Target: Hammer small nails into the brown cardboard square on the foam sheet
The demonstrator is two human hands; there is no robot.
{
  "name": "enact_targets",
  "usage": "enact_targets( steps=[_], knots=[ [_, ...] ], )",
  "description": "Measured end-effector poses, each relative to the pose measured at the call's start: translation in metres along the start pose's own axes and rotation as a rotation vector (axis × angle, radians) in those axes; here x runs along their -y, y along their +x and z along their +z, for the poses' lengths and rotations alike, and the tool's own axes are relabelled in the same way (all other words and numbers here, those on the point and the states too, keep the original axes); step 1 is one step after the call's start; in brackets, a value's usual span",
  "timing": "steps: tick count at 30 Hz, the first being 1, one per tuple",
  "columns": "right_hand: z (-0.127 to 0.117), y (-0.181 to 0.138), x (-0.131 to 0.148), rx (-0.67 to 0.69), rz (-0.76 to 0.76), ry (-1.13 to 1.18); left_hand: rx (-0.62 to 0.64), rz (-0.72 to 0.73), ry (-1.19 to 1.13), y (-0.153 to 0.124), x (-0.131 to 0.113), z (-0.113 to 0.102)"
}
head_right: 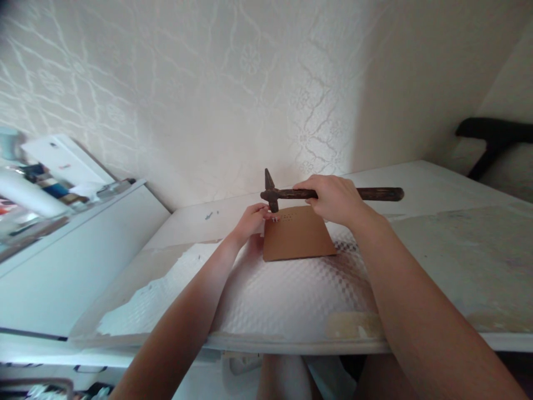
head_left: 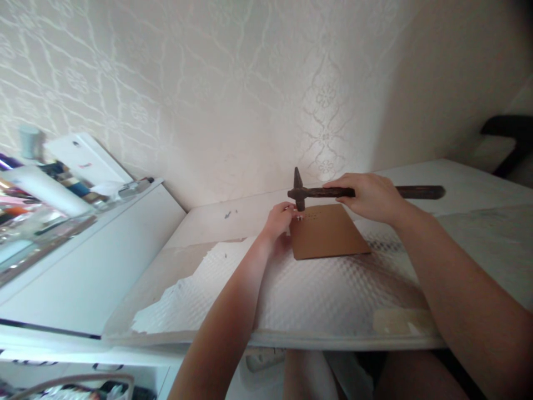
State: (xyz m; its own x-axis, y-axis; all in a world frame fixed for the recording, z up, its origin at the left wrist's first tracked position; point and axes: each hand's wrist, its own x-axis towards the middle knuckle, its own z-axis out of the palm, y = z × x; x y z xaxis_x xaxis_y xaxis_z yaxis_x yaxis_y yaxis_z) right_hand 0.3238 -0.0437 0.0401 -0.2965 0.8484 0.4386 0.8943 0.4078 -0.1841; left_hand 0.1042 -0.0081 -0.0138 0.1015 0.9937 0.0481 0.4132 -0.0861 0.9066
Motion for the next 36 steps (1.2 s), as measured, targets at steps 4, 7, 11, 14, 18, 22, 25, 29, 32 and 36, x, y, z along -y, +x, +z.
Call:
enact_targets(
  steps=[4,7,11,14,18,22,25,29,32,36],
  knots=[
    [-0.0003,-0.0006,0.0000,0.046,-0.026,-0.011,0.010,0.018,0.049,0.0000,0.0000,-0.0008],
    [-0.0001,-0.0005,0.0002,0.023,-0.004,-0.022,0.007,0.013,0.036,0.0005,0.0003,-0.0009],
    [0.0008,0.0002,-0.0002,0.027,-0.014,-0.019,-0.003,0.018,0.038,0.0001,-0.0008,-0.0008],
    [0.0012,0.0002,-0.0002,0.047,-0.019,-0.020,-0.009,0.020,0.062,-0.0004,-0.0012,-0.0010],
    [0.0000,0.0002,0.0005,0.014,0.007,-0.022,0.000,0.021,0.028,0.0006,0.0003,-0.0007],
    [-0.0005,-0.0003,0.0006,0.028,-0.006,-0.023,-0.007,0.017,0.042,0.0019,0.0014,-0.0006],
    [-0.0004,-0.0006,0.0009,0.036,-0.017,-0.027,-0.004,0.024,0.042,0.0008,0.0007,-0.0008],
    [-0.0011,-0.0005,0.0018,0.006,-0.001,-0.024,-0.012,0.014,0.027,-0.0001,0.0002,-0.0010],
    [-0.0009,-0.0005,0.0016,0.027,-0.017,-0.014,-0.002,0.031,0.049,0.0013,0.0010,-0.0011],
    [0.0000,0.0001,0.0001,0.033,-0.024,-0.004,0.005,0.050,0.058,0.0025,0.0016,-0.0014]
  ],
)
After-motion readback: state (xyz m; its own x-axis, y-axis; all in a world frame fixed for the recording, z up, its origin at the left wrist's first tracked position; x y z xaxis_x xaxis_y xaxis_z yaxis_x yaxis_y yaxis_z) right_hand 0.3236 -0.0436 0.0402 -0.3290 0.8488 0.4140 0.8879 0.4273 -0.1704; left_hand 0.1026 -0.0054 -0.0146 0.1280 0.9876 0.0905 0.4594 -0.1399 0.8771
